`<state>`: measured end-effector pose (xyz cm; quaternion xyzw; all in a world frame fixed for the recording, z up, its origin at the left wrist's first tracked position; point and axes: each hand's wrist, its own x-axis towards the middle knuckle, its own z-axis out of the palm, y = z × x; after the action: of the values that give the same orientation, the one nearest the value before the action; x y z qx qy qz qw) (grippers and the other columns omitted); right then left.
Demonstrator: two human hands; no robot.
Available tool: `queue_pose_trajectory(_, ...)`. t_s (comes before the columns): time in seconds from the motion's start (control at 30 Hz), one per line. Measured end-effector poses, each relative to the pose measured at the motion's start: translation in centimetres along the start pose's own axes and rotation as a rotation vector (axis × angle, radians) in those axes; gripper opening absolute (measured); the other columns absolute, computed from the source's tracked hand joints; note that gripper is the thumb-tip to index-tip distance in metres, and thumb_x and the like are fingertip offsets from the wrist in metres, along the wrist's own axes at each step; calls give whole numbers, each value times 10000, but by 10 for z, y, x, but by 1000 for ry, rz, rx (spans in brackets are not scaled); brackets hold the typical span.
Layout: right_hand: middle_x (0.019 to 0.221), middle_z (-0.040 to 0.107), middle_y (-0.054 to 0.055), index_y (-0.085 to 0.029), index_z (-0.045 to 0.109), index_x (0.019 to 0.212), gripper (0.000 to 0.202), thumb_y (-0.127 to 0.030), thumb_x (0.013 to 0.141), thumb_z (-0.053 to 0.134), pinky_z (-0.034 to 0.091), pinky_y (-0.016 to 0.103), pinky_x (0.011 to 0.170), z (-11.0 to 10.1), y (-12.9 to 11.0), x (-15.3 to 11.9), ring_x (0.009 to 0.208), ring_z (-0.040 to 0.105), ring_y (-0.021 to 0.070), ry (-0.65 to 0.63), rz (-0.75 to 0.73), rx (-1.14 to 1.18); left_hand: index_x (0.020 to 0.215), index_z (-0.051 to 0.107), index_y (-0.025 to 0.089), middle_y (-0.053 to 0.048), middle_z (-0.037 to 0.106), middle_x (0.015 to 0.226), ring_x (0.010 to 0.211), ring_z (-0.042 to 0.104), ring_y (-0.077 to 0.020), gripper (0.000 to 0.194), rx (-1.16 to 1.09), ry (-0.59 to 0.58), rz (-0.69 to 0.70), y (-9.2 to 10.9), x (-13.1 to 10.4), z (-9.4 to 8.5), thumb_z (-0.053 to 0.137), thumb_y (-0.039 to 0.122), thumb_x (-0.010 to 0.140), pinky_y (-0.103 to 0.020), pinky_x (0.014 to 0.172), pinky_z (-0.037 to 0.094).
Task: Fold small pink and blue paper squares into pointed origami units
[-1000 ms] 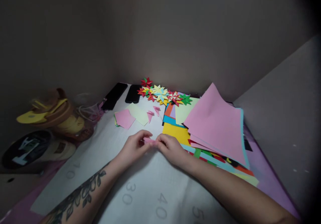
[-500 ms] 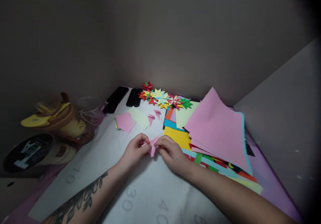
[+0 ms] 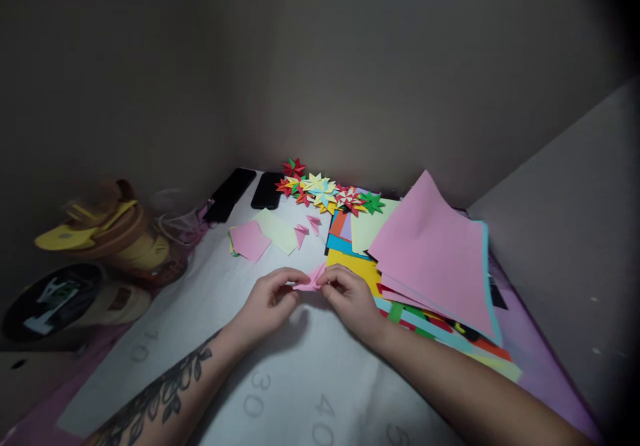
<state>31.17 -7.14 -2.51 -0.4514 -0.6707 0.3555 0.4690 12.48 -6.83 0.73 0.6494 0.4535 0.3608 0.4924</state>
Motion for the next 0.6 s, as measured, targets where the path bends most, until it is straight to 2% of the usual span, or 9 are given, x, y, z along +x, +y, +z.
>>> queue_pose_trajectory(0.1, 771, 640, 18, -211, 644, 767, 145, -97, 775, 554, 450, 271, 661, 0, -1, -1, 737, 590, 151, 9, -8, 4, 861, 689, 180, -81, 702, 926, 864, 637, -207, 161, 104, 50, 87, -2, -1, 3, 621, 185, 716, -302, 754, 501)
queue_pose_trajectory(0.27, 769, 645, 18, -216, 654, 762, 125, -122, 777, 574, 454, 273, 666, 1, -2, -1, 745, 592, 153, 22, -12, 21, 737, 690, 189, -67, 711, 833, 792, 650, -188, 53, 146, 118, 131, -8, -2, 6, 638, 197, 735, -287, 713, 504)
queue_pose_trajectory(0.43, 754, 654, 21, -200, 643, 734, 60, -196, 774, 597, 469, 277, 672, 5, -5, -1, 720, 598, 153, 62, 122, 127, 684, 668, 167, -60, 702, 800, 743, 645, -176, 49, -16, 165, -1, -9, 0, 12, 672, 215, 698, -277, 691, 495)
queue_pose_trajectory(0.53, 727, 626, 6, -193, 593, 741, 42, -226, 752, 615, 463, 264, 648, 8, -6, 0, 692, 582, 144, 111, 202, 209, 624, 588, 158, -32, 666, 713, 646, 598, -138, 141, -92, 186, -95, -13, 1, 18, 690, 241, 675, -240, 607, 457)
queue_pose_trajectory(0.6, 709, 585, -10, -197, 528, 739, 99, -224, 731, 623, 452, 249, 622, 10, -7, 2, 674, 562, 134, 156, 221, 262, 608, 514, 163, 7, 604, 627, 561, 531, -102, 214, -109, 173, -130, -17, 2, 22, 690, 261, 682, -208, 531, 400)
